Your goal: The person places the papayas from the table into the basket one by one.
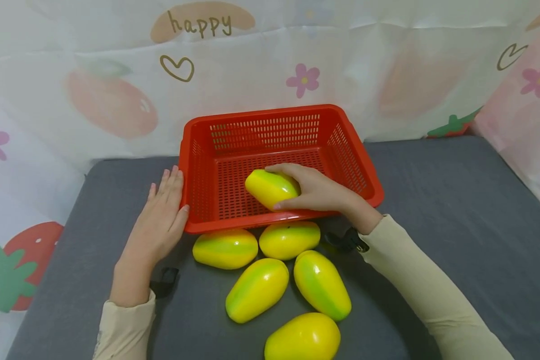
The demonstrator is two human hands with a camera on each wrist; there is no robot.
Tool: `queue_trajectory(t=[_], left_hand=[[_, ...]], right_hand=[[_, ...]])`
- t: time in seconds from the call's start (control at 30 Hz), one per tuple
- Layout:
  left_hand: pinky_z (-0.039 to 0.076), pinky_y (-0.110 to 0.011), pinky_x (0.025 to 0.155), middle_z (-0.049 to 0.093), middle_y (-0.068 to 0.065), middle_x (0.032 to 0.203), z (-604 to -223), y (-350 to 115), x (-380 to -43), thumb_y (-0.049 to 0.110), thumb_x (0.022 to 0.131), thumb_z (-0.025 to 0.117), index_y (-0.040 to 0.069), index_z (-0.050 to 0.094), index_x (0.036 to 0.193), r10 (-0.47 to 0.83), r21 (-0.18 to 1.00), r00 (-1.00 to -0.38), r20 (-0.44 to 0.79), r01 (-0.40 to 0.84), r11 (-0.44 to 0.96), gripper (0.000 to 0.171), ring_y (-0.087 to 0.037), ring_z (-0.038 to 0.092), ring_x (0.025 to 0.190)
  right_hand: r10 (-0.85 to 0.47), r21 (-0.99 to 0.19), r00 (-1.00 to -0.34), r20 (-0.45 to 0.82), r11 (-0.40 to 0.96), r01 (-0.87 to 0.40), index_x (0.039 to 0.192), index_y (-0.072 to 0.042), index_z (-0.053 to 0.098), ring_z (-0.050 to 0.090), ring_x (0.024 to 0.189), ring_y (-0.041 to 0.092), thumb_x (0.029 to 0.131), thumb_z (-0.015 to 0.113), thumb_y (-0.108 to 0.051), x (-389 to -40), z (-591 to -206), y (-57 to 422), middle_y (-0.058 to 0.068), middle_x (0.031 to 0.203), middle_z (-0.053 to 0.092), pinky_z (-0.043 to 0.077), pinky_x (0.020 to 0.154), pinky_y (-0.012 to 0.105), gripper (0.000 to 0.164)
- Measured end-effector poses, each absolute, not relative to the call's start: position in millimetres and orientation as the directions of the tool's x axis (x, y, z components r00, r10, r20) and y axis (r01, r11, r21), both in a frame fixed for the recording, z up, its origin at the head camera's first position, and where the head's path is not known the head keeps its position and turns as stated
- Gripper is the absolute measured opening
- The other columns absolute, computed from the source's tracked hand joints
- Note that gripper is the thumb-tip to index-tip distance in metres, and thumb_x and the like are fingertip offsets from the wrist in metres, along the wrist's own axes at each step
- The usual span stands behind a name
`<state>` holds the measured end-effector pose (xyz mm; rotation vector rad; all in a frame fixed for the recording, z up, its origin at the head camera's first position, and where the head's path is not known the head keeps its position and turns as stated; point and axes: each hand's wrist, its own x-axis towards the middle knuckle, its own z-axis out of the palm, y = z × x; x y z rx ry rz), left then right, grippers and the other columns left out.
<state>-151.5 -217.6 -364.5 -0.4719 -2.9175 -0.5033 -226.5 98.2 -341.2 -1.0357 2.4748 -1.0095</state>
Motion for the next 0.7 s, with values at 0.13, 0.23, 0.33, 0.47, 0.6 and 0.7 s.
queue_trajectory(t=[0.13,0.23,0.33,0.47,0.6,0.7], left_hand=[[0.002,-0.049,0.114,0.008,-0.018,0.156,-363.9,-217.9,-151.5,0.022,0.098,0.034,-0.002,0.007,0.150,0.281,0.304,-0.941,0.189,0.329,0.894,0.062,-0.030,0.002,0.144],[0.003,-0.049,0.114,0.007,-0.017,0.156,-363.9,-218.4,-151.6,0.021,0.098,0.033,-0.002,0.007,0.150,0.284,0.304,-0.940,0.191,0.332,0.893,0.062,-0.030,0.002,0.144],[0.002,-0.049,0.114,0.006,-0.017,0.156,-364.1,-218.6,-151.4,0.021,0.098,0.033,-0.002,0.007,0.150,0.287,0.304,-0.939,0.191,0.334,0.892,0.062,-0.030,0.002,0.144],[0.001,-0.048,0.114,0.007,-0.017,0.156,-364.3,-218.4,-151.3,0.021,0.098,0.033,-0.002,0.006,0.150,0.288,0.305,-0.938,0.195,0.336,0.891,0.062,-0.030,0.001,0.144],[0.001,-0.049,0.114,0.007,-0.018,0.156,-364.2,-218.2,-151.5,0.021,0.098,0.034,-0.002,0.007,0.150,0.287,0.305,-0.937,0.197,0.337,0.891,0.063,-0.030,0.001,0.144],[0.002,-0.049,0.114,0.008,-0.019,0.156,-364.2,-218.2,-151.9,0.020,0.098,0.034,-0.002,0.007,0.150,0.288,0.306,-0.937,0.200,0.339,0.890,0.063,-0.030,0.002,0.144]], right_hand=[[-0.717,-0.665,-0.696,-0.043,0.540,-0.516,0.145,-0.016,0.036,0.046,0.113,0.021,0.083,0.070,-0.034,-227.5,-340.3,95.5,0.005,0.141,0.043,0.041,0.095,0.041,0.073],[-0.727,-0.638,-0.683,-0.077,0.562,-0.527,0.146,-0.013,0.034,0.044,0.118,0.024,0.085,0.068,-0.034,-227.4,-339.1,93.6,0.008,0.143,0.041,0.039,0.098,0.043,0.073],[-0.729,-0.625,-0.678,-0.090,0.572,-0.532,0.147,-0.012,0.033,0.042,0.122,0.026,0.086,0.067,-0.035,-227.6,-338.4,92.6,0.009,0.145,0.039,0.037,0.100,0.044,0.074],[-0.728,-0.622,-0.679,-0.093,0.575,-0.532,0.147,-0.012,0.032,0.041,0.124,0.025,0.086,0.067,-0.036,-228.6,-339.8,93.2,0.009,0.146,0.038,0.036,0.102,0.043,0.075],[-0.729,-0.633,-0.679,-0.084,0.566,-0.528,0.148,-0.012,0.032,0.041,0.126,0.025,0.086,0.067,-0.035,-229.6,-341.1,94.7,0.009,0.146,0.038,0.035,0.103,0.044,0.075],[-0.725,-0.647,-0.685,-0.077,0.559,-0.519,0.147,-0.011,0.033,0.040,0.128,0.026,0.086,0.068,-0.033,-229.6,-340.6,95.7,0.009,0.146,0.039,0.035,0.104,0.044,0.074]])
